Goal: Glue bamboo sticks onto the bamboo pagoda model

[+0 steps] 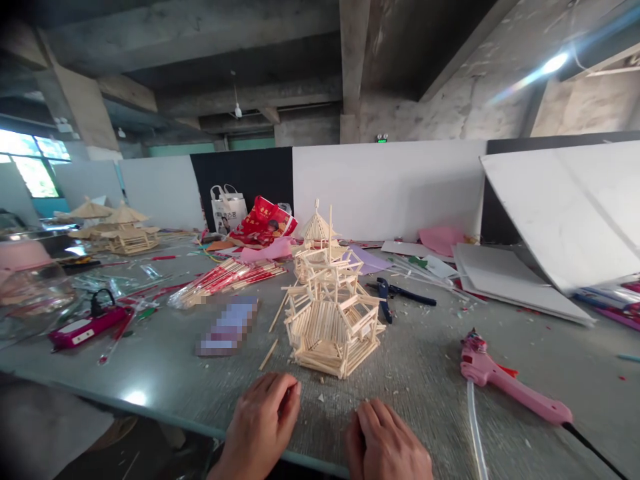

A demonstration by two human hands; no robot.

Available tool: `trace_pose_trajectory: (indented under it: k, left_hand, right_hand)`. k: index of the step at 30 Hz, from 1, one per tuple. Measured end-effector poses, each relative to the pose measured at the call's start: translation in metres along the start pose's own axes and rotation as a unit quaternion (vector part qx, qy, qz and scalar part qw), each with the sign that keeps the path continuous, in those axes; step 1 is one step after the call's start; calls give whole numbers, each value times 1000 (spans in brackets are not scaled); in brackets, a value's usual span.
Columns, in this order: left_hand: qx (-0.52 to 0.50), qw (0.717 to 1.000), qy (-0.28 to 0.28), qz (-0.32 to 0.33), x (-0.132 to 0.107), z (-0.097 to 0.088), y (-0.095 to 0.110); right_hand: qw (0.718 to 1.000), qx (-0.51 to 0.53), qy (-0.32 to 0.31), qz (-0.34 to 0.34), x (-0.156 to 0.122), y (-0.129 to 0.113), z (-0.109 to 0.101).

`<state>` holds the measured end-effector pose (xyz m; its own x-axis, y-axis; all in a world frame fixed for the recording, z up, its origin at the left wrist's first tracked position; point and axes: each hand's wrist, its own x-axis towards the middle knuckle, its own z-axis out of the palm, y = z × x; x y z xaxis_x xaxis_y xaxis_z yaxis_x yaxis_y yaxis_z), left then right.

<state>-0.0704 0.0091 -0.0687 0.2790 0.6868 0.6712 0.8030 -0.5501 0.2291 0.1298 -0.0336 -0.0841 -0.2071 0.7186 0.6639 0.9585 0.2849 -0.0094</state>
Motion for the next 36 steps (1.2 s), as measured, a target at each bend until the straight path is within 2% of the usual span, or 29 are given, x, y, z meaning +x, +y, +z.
trace_pose_trajectory:
  k: [6, 11, 15, 20, 22, 29, 36]
  left_hand:
    - [-5, 1000, 0, 30, 1, -2, 0]
    - [-20, 999, -1, 28, -2, -3, -1]
    - [-24, 999, 1, 42, -3, -2, -2]
    - [-24, 998, -7, 65, -2, 1, -6]
    - [-24, 997, -5, 68, -2, 2, -7]
    - [-22, 998, 25, 60, -11, 4, -6]
    - [-4, 996, 41, 79, -15, 1, -3]
  right_hand:
    - [1000, 14, 8, 23, 3, -8, -7]
    - [999, 17, 2, 52, 3, -11, -7]
    - [996, 13, -40, 75, 5, -11, -8]
    - [985, 46, -134, 96, 19, -11, -18]
    - [982, 55, -149, 103, 21, -11, -22]
    - [989, 83, -91, 83, 9, -12, -20]
    - [992, 64, -82, 69, 10, -11, -17]
